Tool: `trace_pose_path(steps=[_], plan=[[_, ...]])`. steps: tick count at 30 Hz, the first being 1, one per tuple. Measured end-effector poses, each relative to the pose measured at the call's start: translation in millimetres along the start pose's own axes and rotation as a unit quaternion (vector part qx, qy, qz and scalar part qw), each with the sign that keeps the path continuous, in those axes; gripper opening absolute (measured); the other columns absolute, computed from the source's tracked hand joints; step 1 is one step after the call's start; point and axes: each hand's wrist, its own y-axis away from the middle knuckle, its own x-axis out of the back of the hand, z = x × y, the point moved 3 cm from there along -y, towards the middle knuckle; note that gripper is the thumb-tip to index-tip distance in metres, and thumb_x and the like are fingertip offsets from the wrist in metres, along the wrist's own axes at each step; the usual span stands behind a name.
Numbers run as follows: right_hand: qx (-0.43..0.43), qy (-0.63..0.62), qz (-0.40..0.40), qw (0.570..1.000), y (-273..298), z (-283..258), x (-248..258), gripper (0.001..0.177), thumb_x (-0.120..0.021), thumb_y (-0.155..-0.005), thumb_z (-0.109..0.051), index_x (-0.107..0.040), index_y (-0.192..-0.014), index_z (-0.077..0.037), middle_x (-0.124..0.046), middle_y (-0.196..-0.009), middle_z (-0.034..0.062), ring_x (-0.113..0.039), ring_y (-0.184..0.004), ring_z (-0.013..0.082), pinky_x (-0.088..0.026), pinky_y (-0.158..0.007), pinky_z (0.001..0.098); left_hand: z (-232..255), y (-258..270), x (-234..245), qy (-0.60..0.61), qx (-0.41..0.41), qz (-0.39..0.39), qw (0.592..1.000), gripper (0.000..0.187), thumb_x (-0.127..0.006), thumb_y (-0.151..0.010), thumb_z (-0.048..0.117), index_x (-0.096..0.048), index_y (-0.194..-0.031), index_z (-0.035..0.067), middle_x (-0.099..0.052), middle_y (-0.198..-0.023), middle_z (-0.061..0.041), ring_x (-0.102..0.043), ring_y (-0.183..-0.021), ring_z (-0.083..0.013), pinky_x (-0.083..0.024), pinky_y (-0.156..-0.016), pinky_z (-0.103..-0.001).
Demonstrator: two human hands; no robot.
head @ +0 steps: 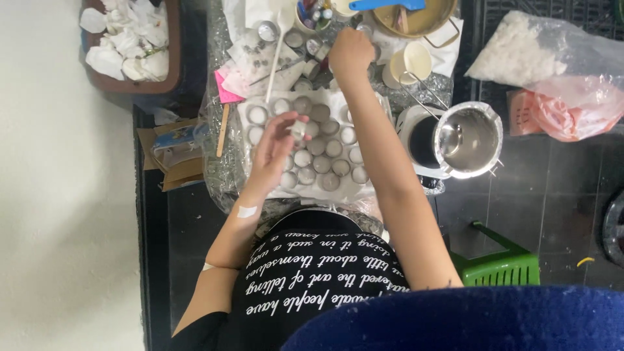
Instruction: Cleaning and preparing small metal tea light tins for candle making at a workspace.
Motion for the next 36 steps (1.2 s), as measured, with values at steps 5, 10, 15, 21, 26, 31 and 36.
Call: trace_pose_path(steps=[5,10,15,21,26,31,36], plan=[[-0.065,0.031,0.007,0.997,-15,1,6,0.012,-0.069,-0.081,-0.017,-0.075,-0.084,-0.007,-0.074,-0.084,0.0169,-0.074,-0.079,0.0354,-0.058,-0.065,0.0442,27,13,-16,0.078,-0.055,-0.083,0.992,0.039,-0.057,-0.106,0.010,-0.046,-0.144,0.007,-0.057,-0.143,-0.011,-0.065,-0.120,-0.0166,-0.053,-0.106,-0.033],[-0.089,0.047,0.020,0.995,-18,1,7,0.005,-0.072,-0.077,-0.013,-0.076,-0.080,-0.010,-0.075,-0.080,0.0145,-0.075,-0.077,0.0334,-0.059,-0.065,0.0403,36,16,-22,0.038,-0.086,-0.104,0.990,0.021,-0.061,-0.108,0.007,-0.053,-0.127,0.005,-0.053,-0.151,-0.014,-0.059,-0.121,-0.0149,-0.048,-0.110,-0.033],[-0.073,0.111,0.056,0.990,-23,-6,-23,0.013,-0.076,-0.079,-0.025,-0.076,-0.079,-0.012,-0.075,-0.081,0.0113,-0.075,-0.076,0.0285,-0.057,-0.060,0.0364,50,17,-29,-0.061,-0.117,-0.086,0.987,0.008,-0.060,-0.105,0.004,-0.056,-0.112,0.003,-0.052,-0.153,-0.016,-0.053,-0.133,-0.0196,-0.039,-0.117,-0.035],[-0.067,0.208,0.048,0.975,-22,-22,-12,0.009,-0.071,-0.079,-0.016,-0.076,-0.083,-0.010,-0.068,-0.098,0.0094,-0.074,-0.074,0.0207,-0.056,-0.057,0.0284,57,19,-28,-0.103,-0.128,-0.073,0.984,0.007,-0.060,-0.104,0.005,-0.055,-0.109,0.004,-0.054,-0.153,-0.016,-0.053,-0.134,-0.0202,-0.039,-0.118,-0.036],[-0.080,0.151,0.026,0.985,-16,-11,3,0.012,-0.072,-0.080,-0.019,-0.075,-0.086,-0.010,-0.068,-0.097,0.0106,-0.073,-0.079,0.0247,-0.056,-0.062,0.0320,59,20,-29,-0.112,-0.135,-0.070,0.982,0.006,-0.060,-0.104,0.005,-0.054,-0.107,0.005,-0.056,-0.152,-0.015,-0.053,-0.137,-0.0210,-0.039,-0.119,-0.036],[-0.047,0.011,0.056,0.997,20,-12,62,0.022,-0.074,-0.076,-0.027,-0.071,-0.089,-0.008,-0.071,-0.091,0.0127,-0.072,-0.076,0.0318,-0.055,-0.062,0.0424,47,17,-31,-0.115,-0.137,-0.068,0.982,0.006,-0.058,-0.103,0.004,-0.054,-0.107,0.004,-0.055,-0.151,-0.016,-0.052,-0.137,-0.0226,-0.038,-0.119,-0.037],[0.107,-0.280,0.131,0.945,125,-43,200,0.015,-0.073,-0.098,-0.016,-0.064,-0.107,-0.008,-0.075,-0.095,0.0101,-0.074,-0.084,0.0315,-0.056,-0.071,0.0417,36,6,-37,0.040,-0.144,-0.068,0.986,0.003,-0.052,-0.109,0.003,-0.050,-0.111,0.002,-0.048,-0.152,-0.015,-0.053,-0.141,-0.0225,-0.038,-0.125,-0.039]])
